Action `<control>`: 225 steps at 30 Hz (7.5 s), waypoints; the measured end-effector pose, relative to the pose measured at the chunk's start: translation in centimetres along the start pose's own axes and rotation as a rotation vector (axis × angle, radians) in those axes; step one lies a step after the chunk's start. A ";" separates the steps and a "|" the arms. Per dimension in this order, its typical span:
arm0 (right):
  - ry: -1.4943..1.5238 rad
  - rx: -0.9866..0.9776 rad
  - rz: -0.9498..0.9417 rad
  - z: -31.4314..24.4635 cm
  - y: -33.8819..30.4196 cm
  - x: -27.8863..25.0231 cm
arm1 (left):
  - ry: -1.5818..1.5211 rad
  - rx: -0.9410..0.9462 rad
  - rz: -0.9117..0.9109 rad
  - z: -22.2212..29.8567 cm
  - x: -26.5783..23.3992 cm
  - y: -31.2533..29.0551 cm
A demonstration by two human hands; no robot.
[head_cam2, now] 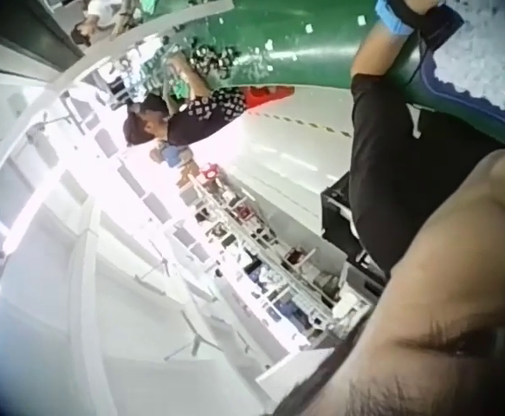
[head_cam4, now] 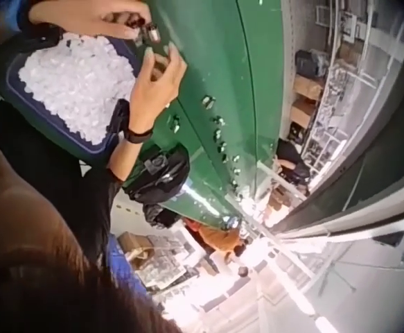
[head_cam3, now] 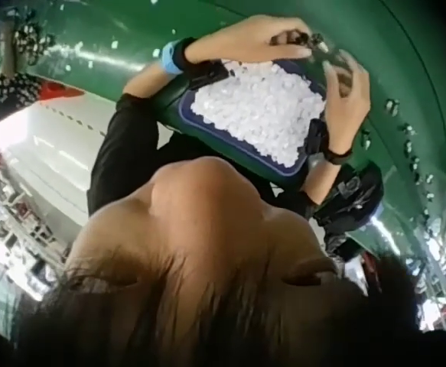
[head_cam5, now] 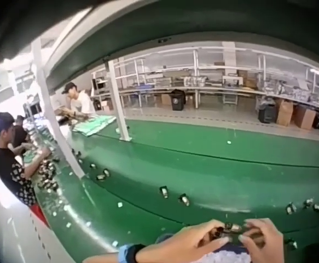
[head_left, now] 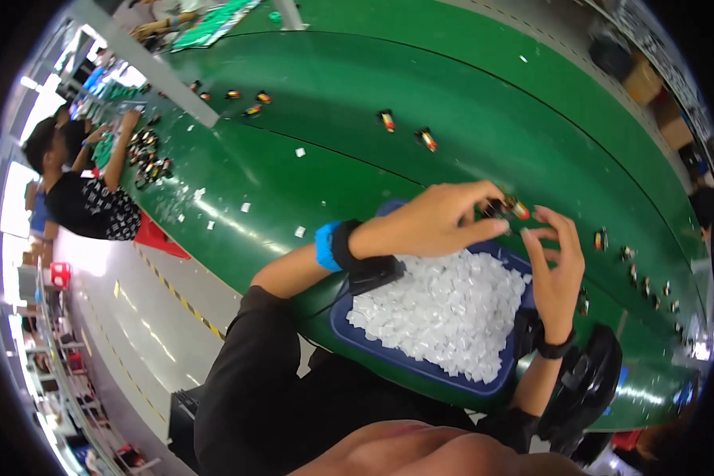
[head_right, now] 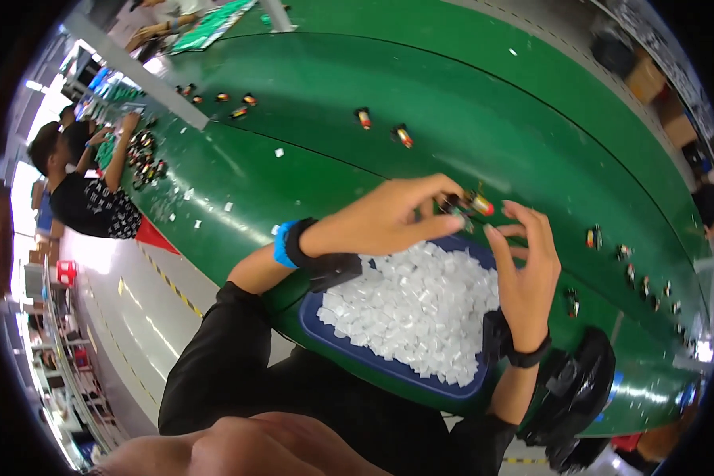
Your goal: The person picks up a battery and a circuit board, fits them together by hand, and places the assembled unit onto the conveyor belt. This process is repeated multiple times throughout the video.
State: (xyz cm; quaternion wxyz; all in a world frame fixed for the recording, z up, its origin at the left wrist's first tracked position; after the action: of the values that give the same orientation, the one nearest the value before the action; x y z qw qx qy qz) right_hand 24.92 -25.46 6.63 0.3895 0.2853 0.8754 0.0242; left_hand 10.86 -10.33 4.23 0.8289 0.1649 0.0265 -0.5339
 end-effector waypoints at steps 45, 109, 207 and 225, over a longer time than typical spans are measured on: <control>-0.364 -0.594 0.178 -5.0 -1.9 -0.4 | -0.566 -0.285 -0.244 0.8 1.0 -0.6; -0.406 0.432 0.212 20.3 3.4 -8.3 | 0.020 -0.544 -0.390 -8.1 -1.9 8.8; -0.027 -0.275 0.279 -0.5 -3.7 -4.8 | -0.395 0.026 0.004 2.8 4.6 1.2; 0.464 -0.005 0.283 0.2 -4.2 -3.9 | -0.077 0.296 0.088 3.2 5.2 1.0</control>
State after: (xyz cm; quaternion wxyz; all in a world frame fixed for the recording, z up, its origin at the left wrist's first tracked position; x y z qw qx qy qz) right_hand 25.11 -31.08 8.01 0.1719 0.3908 0.8925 0.1453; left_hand 13.54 -15.52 6.33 0.8187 0.2654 -0.0917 -0.5009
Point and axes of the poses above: each hand's wrist, its own y-axis towards the middle knuckle, its own x-axis out of the palm, z = x × y, the point moved 3 cm from there along y, towards the middle knuckle, and after that the axes turned 8 degrees about -y, right-handed, at the moved point
